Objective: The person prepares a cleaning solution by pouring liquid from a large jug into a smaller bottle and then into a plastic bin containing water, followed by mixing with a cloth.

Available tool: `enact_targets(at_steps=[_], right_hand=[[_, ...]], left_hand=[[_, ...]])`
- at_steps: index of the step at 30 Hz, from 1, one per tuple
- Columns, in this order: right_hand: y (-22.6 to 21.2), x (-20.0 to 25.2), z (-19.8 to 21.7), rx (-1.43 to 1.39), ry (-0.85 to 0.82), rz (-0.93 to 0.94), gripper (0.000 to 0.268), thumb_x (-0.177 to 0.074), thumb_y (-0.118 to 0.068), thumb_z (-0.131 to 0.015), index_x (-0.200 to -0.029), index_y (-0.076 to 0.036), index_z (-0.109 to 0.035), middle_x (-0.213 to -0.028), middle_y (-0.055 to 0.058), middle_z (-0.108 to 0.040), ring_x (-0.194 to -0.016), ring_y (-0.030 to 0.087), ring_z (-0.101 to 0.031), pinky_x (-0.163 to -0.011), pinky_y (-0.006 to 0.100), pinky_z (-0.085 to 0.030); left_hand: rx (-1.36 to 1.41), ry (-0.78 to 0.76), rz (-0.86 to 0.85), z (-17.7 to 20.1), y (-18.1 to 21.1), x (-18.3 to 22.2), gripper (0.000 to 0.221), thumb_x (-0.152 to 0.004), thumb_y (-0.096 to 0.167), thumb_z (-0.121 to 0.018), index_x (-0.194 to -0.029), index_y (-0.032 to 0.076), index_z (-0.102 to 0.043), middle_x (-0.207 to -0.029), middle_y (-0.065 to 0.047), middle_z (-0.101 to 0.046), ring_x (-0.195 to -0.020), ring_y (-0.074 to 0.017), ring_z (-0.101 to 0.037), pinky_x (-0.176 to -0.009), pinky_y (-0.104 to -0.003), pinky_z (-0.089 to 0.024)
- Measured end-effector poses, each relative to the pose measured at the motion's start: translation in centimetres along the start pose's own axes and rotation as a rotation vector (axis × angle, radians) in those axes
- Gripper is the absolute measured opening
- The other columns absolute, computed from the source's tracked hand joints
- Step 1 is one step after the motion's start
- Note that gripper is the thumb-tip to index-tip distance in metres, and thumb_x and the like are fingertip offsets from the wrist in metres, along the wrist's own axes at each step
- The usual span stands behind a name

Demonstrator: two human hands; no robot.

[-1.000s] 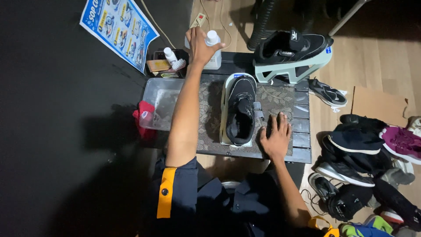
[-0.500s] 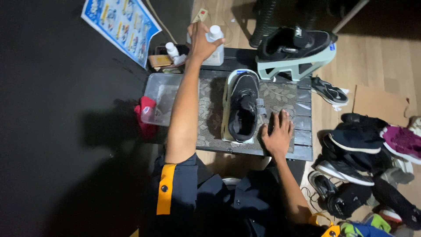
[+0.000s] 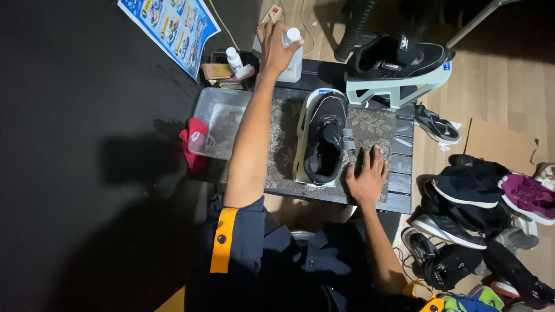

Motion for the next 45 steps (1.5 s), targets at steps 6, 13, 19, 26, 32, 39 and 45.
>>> enact_targets(at_steps=[6, 13, 19, 26, 32, 39, 45], right_hand=[[-0.2, -0.1, 0.2, -0.009, -0.041, -0.015, 0.07, -0.096, -0.05, -0.038, -0.155, -0.013, -0.044, -0.167, 0.018, -0.029, -0.155, 0.036, -0.022, -0.125, 0.054, -0.013], [-0.3, -0.1, 0.4, 0.004, -0.051, -0.044, 0.068, -0.094, -0.046, -0.042, -0.152, -0.011, -0.047, -0.167, 0.018, -0.031, -0.156, 0.035, -0.022, -0.125, 0.054, -0.012], [-0.7, 0.0, 0.3, -0.027, -0.009, -0.035, 0.067, -0.095, -0.048, -0.041, -0.149, -0.01, -0.05, -0.164, 0.021, -0.035, -0.155, 0.036, -0.025, -0.125, 0.054, -0.015], [-0.7, 0.1, 0.2, 0.011, -0.022, -0.002, 0.07, -0.096, -0.049, -0.04, -0.152, -0.008, -0.047, -0.166, 0.019, -0.033, -0.155, 0.036, -0.024, -0.126, 0.054, -0.013], [0.0, -0.1, -0.4, 0.037, -0.038, -0.036, 0.071, -0.095, -0.052, -0.037, -0.151, -0.009, -0.046, -0.166, 0.019, -0.032, -0.156, 0.035, -0.024, -0.125, 0.055, -0.015], [-0.1, -0.4, -0.3, 0.049, -0.071, -0.064, 0.07, -0.094, -0.049, -0.04, -0.153, -0.013, -0.043, -0.166, 0.02, -0.031, -0.154, 0.036, -0.025, -0.126, 0.054, -0.014], [-0.4, -0.4, 0.1, 0.021, -0.072, -0.068, 0.069, -0.095, -0.05, -0.037, -0.154, -0.014, -0.042, -0.168, 0.017, -0.028, -0.155, 0.036, -0.023, -0.124, 0.056, -0.015]], left_hand=[[-0.023, -0.085, 0.104, 1.6, 2.0, 0.2, 0.08, -0.064, 0.045, -0.103, -0.104, 0.014, -0.041, -0.115, -0.01, -0.05, -0.119, -0.0321, -0.042, -0.095, -0.046, -0.044], [-0.385, -0.53, 0.199, 4.5, 8.8, -0.7, 0.07, -0.092, 0.024, -0.065, -0.154, 0.033, -0.035, -0.155, -0.005, -0.039, -0.149, -0.0429, -0.016, -0.107, -0.089, -0.001], [-0.354, -0.46, 0.002, 4.2, 8.4, -1.1, 0.057, -0.087, 0.004, -0.065, -0.14, 0.024, -0.059, -0.131, 0.001, -0.059, -0.136, -0.0275, -0.042, -0.106, -0.088, -0.011], [-0.322, -0.396, 0.113, 3.2, 5.8, -2.3, 0.052, -0.095, 0.037, -0.072, -0.137, 0.011, -0.057, -0.146, -0.007, -0.049, -0.129, -0.0371, -0.058, -0.106, -0.084, -0.018], [-0.036, -0.259, 0.132, 2.9, 4.0, -3.0, 0.037, -0.091, 0.033, -0.076, -0.111, 0.008, -0.058, -0.119, -0.011, -0.062, -0.11, -0.0363, -0.062, -0.095, -0.061, -0.037], [0.087, -0.098, 0.109, 3.6, 3.3, -3.4, 0.036, -0.089, 0.016, -0.081, -0.12, 0.009, -0.066, -0.13, -0.013, -0.064, -0.123, -0.0356, -0.06, -0.103, -0.046, -0.047], [0.036, -0.093, 0.04, 4.9, 5.1, -3.1, 0.035, -0.087, 0.013, -0.08, -0.12, 0.013, -0.067, -0.122, -0.009, -0.07, -0.115, -0.0343, -0.062, -0.089, -0.046, -0.052]])
Point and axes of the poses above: each hand's wrist, its own x-axis away from the middle knuckle, its own z-axis out of the back of the hand, y = z × x, the point moved 5 cm from there along -x, towards the middle knuckle
